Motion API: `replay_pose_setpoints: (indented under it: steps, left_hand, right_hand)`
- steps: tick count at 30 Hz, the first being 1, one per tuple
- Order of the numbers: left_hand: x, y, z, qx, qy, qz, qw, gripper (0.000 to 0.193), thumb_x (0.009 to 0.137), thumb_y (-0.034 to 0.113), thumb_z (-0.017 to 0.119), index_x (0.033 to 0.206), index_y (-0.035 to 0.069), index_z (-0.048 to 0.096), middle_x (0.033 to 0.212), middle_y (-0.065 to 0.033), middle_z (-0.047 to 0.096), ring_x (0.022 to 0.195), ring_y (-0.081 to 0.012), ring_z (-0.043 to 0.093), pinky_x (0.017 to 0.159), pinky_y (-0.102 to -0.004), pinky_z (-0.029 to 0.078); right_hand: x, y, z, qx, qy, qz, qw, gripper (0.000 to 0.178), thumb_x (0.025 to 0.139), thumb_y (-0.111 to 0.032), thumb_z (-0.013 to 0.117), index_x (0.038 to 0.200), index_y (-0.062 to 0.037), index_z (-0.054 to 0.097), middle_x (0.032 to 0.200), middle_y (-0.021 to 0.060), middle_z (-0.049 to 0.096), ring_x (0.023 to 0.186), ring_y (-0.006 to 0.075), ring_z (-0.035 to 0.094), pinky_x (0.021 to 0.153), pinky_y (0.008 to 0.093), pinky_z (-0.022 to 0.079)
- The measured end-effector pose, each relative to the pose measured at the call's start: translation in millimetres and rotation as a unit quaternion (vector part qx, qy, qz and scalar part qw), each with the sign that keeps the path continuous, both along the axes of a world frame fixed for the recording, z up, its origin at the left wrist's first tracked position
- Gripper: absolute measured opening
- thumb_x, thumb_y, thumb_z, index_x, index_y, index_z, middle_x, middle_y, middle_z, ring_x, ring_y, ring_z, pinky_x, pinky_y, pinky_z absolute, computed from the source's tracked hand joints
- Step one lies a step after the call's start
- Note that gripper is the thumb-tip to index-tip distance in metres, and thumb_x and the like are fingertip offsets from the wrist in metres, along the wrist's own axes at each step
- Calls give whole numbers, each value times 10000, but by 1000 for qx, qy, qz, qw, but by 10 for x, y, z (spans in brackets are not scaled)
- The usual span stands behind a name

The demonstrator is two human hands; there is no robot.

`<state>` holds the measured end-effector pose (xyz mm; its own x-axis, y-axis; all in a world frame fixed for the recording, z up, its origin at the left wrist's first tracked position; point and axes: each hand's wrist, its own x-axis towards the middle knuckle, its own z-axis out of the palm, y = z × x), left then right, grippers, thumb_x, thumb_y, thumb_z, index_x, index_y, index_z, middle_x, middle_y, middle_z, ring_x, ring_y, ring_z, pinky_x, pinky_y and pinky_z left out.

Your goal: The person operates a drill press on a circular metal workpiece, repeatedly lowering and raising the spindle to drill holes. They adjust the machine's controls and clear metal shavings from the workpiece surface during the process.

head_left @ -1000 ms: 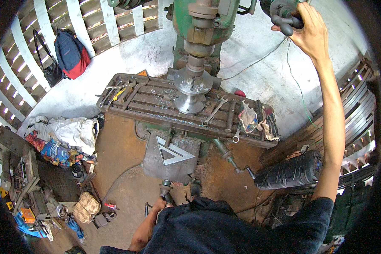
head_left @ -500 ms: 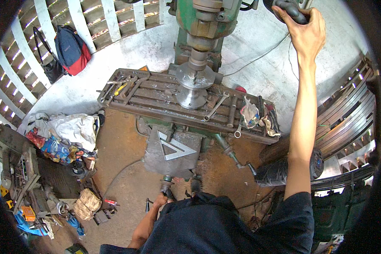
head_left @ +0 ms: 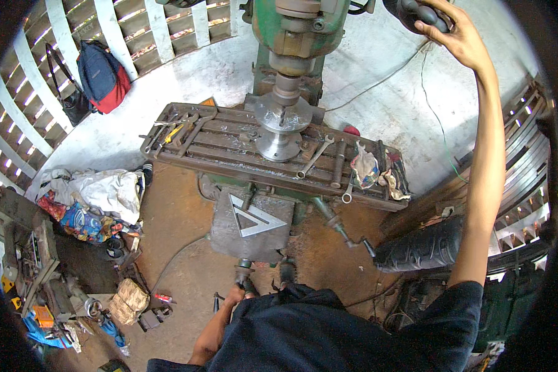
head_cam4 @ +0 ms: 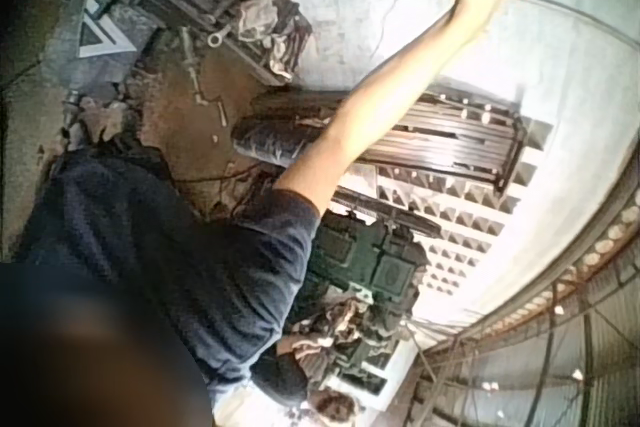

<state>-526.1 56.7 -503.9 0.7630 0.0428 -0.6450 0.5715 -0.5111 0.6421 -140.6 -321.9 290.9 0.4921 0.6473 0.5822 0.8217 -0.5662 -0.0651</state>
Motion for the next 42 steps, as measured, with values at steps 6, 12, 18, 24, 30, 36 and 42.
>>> replay_pose_setpoints:
  steps: [6,12,18,24,30,36,42]
  left_hand:
    - [-38,-25,-42,-22,-20,41,999,384,797,165,561,1114,-51,558,945,-280,644,943,-436,635,806,-495,498]
    - [-23,68,-263,-5,-21,-59,998,478,790,216,556,1149,-100,565,1021,-316,650,986,-415,649,825,-472,506]
    - [-68,27,-253,11,-79,-14,997,273,769,165,552,939,-38,615,733,-261,614,815,-466,599,740,-518,495]
    - [-127,46,-367,9,-137,-45,989,249,795,194,530,888,-5,647,724,-251,602,777,-469,589,684,-538,489]
    - [-154,71,-582,33,-249,-83,964,239,747,233,567,687,12,632,741,-247,608,736,-444,583,633,-528,468]
    - [-98,14,-345,8,-117,-71,991,249,793,191,543,839,-33,642,915,-308,626,845,-483,596,725,-522,482]
    - [-10,-8,-62,21,-88,-97,991,355,782,208,567,987,-80,608,910,-306,657,884,-444,638,750,-512,490]
  right_hand:
    - [-54,126,-253,140,-35,-17,989,384,844,-28,705,1217,-5,613,1186,67,623,1080,164,578,961,310,459]
    - [-38,155,-311,175,-32,36,983,469,846,-37,724,1284,-34,555,1129,61,618,1001,149,589,901,298,480]
    - [-88,182,-72,79,104,37,991,579,818,-34,751,1342,-65,507,1070,44,582,885,125,589,780,267,492]
    - [-75,222,-154,232,149,68,959,553,783,2,739,1300,-67,555,1056,51,570,847,146,576,732,272,490]
    - [18,249,-311,254,-24,51,965,522,806,-56,712,1303,-74,554,1014,41,575,794,119,567,702,245,468]
    - [114,323,-466,376,4,129,918,576,838,-84,703,1363,-39,469,883,30,586,731,104,553,665,241,442]
    - [200,243,-472,333,-17,183,925,741,808,-85,731,1448,-68,357,894,66,580,788,144,575,740,277,452]
